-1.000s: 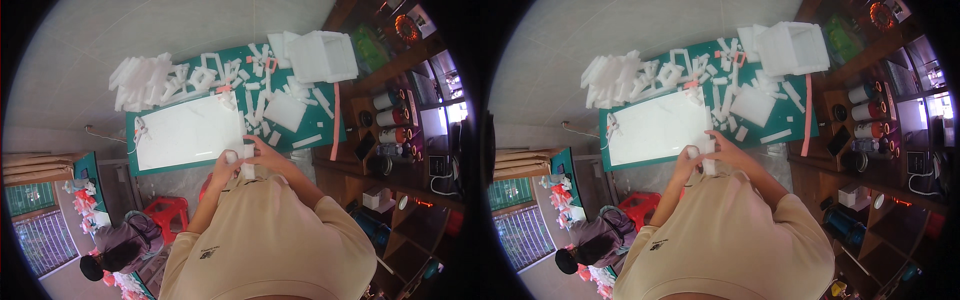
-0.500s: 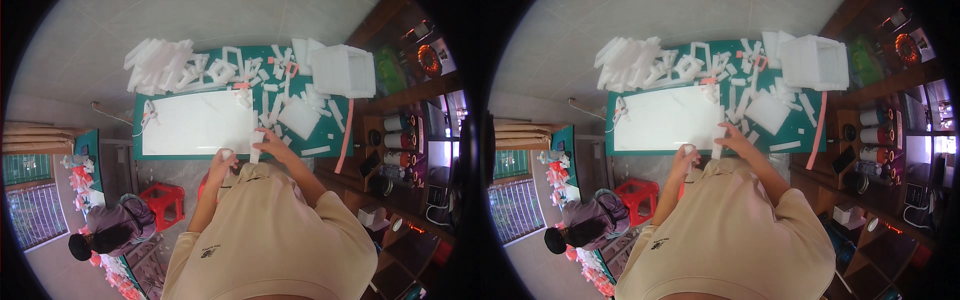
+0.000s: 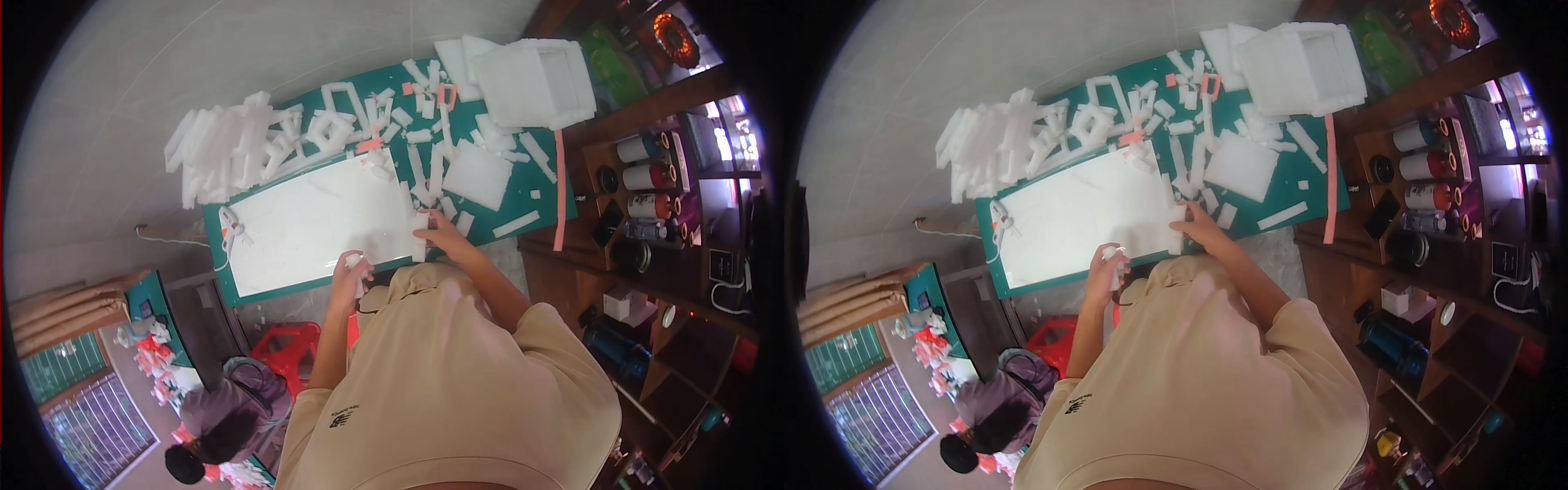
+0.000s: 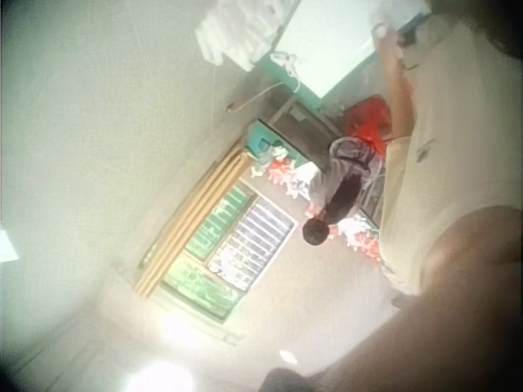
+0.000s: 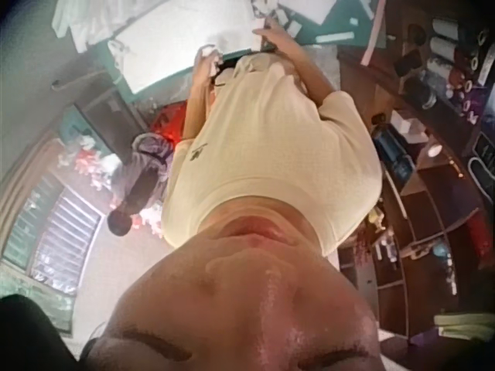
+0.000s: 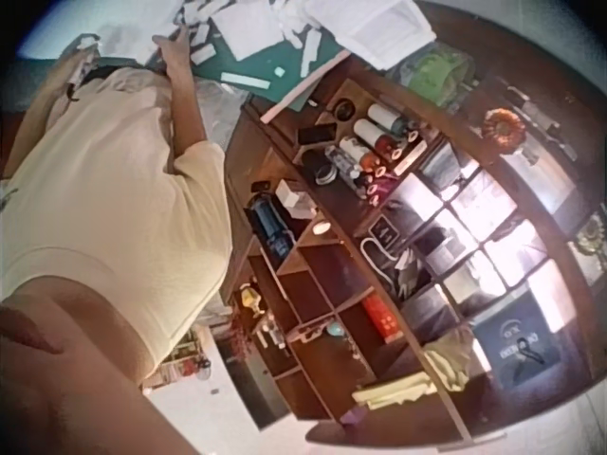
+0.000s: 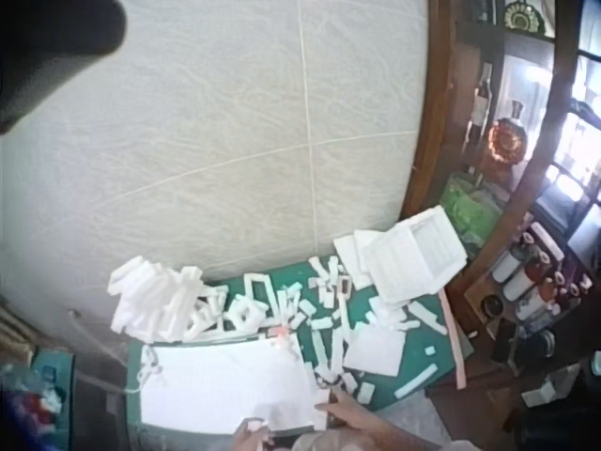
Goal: The recorder is using a hot glue gun to assemble small white foam blocks and strips into a square container structure.
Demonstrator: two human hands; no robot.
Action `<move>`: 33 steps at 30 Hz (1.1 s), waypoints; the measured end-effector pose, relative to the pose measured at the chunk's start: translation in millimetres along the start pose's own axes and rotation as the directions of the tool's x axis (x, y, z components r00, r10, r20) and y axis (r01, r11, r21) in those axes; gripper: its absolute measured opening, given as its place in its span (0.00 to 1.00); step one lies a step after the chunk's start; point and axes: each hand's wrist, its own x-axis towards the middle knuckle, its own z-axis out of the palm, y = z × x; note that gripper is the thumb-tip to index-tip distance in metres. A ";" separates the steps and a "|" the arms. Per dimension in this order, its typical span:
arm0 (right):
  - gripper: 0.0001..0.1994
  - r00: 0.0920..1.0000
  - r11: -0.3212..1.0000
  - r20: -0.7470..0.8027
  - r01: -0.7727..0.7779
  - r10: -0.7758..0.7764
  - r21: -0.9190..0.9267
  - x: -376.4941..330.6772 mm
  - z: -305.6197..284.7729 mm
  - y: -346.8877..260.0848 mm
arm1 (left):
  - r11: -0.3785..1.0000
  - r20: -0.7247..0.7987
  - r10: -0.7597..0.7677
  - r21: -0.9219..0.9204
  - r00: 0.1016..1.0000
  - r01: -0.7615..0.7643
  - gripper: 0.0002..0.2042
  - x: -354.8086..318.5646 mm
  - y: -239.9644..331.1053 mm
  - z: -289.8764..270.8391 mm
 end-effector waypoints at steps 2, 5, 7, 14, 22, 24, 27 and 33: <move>0.30 0.997 0.996 -0.071 0.027 -0.033 -0.087 10.0 -2.6 -2.3 | 0.997 -0.025 -0.051 0.057 0.998 0.052 0.14 12.7 12.9 -10.0; 0.26 0.971 0.990 -0.212 0.086 -0.108 -0.110 29.5 -5.0 -4.6 | 0.992 0.006 -0.064 0.113 0.998 0.063 0.14 32.1 33.1 -29.1; 0.24 0.924 0.976 -0.334 0.136 -0.187 -0.170 43.3 -9.6 -8.4 | 0.989 0.036 -0.075 0.130 0.997 0.070 0.14 45.7 45.3 -43.0; 0.19 0.672 0.829 -0.518 0.277 -0.529 -0.486 106.6 -3.8 -30.4 | 0.976 0.081 -0.126 0.189 0.989 0.109 0.14 84.9 71.2 -93.4; 0.41 0.657 0.522 -0.537 -0.248 -0.529 -0.816 135.0 44.6 -33.9 | 0.946 0.135 -0.186 0.291 0.973 0.140 0.14 116.9 84.3 -117.6; 0.46 0.668 0.503 -0.588 -0.351 -0.455 -0.789 139.1 47.1 -40.3 | 0.940 0.159 -0.205 0.306 0.966 0.149 0.13 122.0 86.1 -117.6; 0.48 0.683 0.511 -0.620 -0.401 -0.386 -0.760 145.1 45.0 -47.4 | 0.933 0.186 -0.211 0.331 0.960 0.140 0.13 127.0 88.2 -116.8; 0.49 0.738 0.362 -0.581 -0.467 -0.342 -0.807 147.9 36.9 -43.7 | 0.926 0.166 -0.203 0.354 0.965 0.133 0.13 135.1 87.1 -105.9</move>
